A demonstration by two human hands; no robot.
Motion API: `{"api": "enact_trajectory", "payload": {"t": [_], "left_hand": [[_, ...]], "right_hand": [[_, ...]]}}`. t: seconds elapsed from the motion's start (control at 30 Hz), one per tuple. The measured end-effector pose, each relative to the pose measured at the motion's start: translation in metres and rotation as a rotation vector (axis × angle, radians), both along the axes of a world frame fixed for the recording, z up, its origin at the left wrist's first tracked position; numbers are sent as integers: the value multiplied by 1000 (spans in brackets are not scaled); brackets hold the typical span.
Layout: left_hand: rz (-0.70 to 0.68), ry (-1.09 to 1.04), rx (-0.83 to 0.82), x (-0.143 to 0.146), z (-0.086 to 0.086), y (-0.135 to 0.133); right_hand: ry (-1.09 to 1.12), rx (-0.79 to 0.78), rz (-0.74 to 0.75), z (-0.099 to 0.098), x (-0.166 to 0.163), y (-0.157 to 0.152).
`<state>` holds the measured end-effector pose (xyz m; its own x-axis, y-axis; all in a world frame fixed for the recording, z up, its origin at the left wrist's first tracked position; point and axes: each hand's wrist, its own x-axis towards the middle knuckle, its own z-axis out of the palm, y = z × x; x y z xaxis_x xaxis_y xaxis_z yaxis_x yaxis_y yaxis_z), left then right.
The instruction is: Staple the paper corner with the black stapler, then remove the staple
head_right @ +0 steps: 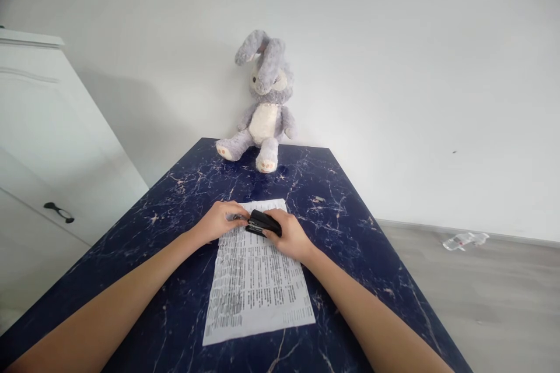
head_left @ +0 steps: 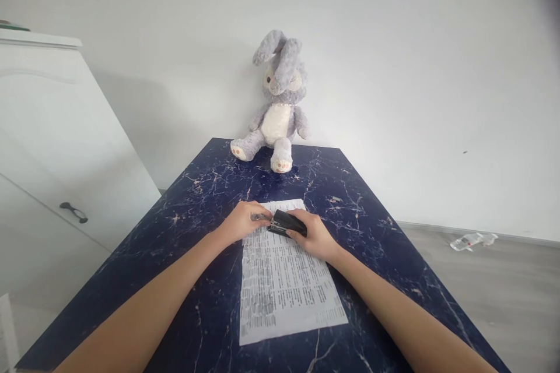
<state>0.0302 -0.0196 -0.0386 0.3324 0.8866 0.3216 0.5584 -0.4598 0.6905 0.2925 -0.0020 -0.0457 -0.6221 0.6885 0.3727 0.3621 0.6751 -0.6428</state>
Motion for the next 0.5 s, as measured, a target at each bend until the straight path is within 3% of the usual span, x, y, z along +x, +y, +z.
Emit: {"api": "enact_trajectory", "payload": {"t": [0.5], "left_hand": [[26,-16,-27,-4,-3,2]], "right_hand": [[-10,3,3,2,1,-1]]}}
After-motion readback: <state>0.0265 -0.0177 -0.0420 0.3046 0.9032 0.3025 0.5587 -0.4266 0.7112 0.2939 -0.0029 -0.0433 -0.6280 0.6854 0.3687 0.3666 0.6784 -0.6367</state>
